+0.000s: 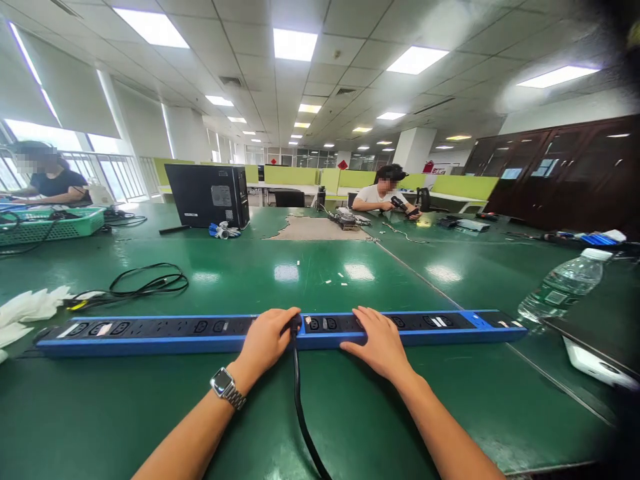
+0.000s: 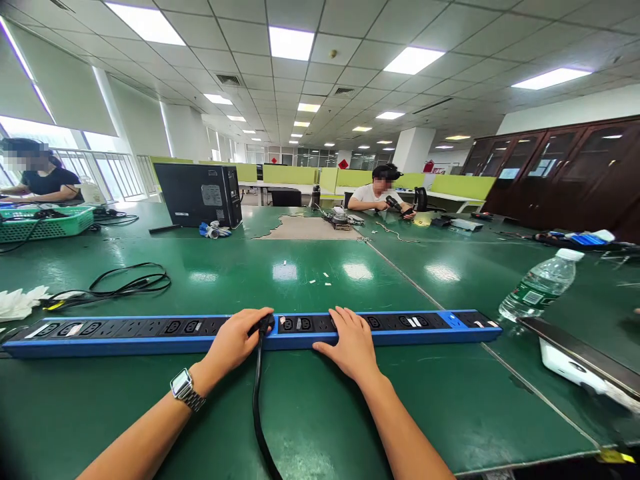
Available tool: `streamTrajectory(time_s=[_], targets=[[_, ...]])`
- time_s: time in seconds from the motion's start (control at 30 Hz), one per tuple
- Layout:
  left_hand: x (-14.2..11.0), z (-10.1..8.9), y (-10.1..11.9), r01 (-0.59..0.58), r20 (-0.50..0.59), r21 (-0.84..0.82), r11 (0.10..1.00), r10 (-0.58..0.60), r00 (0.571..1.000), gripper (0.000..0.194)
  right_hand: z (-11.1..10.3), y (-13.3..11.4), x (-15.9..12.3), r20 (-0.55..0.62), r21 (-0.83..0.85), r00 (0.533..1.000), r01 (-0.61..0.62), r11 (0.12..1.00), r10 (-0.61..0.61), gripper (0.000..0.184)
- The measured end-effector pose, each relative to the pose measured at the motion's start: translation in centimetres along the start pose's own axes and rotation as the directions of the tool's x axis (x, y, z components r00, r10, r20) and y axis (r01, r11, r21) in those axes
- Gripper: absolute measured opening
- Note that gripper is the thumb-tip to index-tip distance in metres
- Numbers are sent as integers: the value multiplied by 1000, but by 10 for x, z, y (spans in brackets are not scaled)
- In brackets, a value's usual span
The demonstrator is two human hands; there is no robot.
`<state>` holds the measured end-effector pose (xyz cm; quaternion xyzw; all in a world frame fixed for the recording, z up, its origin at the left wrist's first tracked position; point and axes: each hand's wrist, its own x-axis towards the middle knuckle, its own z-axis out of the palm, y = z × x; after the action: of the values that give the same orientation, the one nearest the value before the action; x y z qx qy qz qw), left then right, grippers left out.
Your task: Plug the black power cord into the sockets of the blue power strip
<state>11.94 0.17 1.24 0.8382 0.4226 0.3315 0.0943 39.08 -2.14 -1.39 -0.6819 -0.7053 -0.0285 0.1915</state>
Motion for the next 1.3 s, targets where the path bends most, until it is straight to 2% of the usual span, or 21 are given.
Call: streamTrajectory(time_s=[0.2,0.27,0.37,0.4,0.47,0.57,0.63,0.7,0.73,0.8,0.87,0.93,1.03,1.2,1.3], targets=[[-1,1,-1,-7,80,176,984,-7,997,45,-9,-11,1,55,55,998,-39,998,36,78],[-6,0,-1,13,82,228,974,-32,996,60,-12,-27,3,50,138,999,13,990,-20,77],[-13,-3,-5,88,28,298,950,-101,995,85,-11,-65,9,-13,268,984,172,948,-175,69],[-15,-4,-7,102,18,329,939,-114,993,84,-9,-79,12,-39,291,972,231,928,-230,64],[-17,-6,-10,99,22,384,918,-117,993,72,-4,-102,17,-78,307,944,329,893,-321,50],[-18,-6,-12,91,30,412,906,-113,993,58,-1,-120,24,-162,320,908,418,850,-386,31],[-17,-6,-12,103,26,413,905,-125,992,58,-9,-117,30,-318,377,900,410,830,-300,29],[-16,-6,-11,107,31,411,906,-131,991,60,-23,-103,37,-466,456,875,366,811,-133,33],[-16,-6,-11,109,31,409,906,-134,991,61,-31,-92,40,-500,489,864,334,805,-55,35],[-16,-6,-10,114,30,404,908,-138,990,62,-43,-66,43,-482,532,876,269,803,26,39],[-17,-6,-9,120,31,400,908,-144,989,62,-46,-38,42,-386,561,921,186,807,55,41],[-16,-6,-9,128,36,398,908,-155,987,62,-39,-14,36,-272,556,961,118,823,46,40],[-16,-6,-8,134,40,396,908,-163,986,62,-23,4,23,-158,503,987,114,857,-39,36],[-15,-6,-13,140,17,372,918,-158,987,60,-9,-5,13,-166,362,971,220,906,-170,31],[-13,-4,-8,112,-12,298,948,-114,993,58,-6,-8,9,-176,297,967,231,927,-185,31]])
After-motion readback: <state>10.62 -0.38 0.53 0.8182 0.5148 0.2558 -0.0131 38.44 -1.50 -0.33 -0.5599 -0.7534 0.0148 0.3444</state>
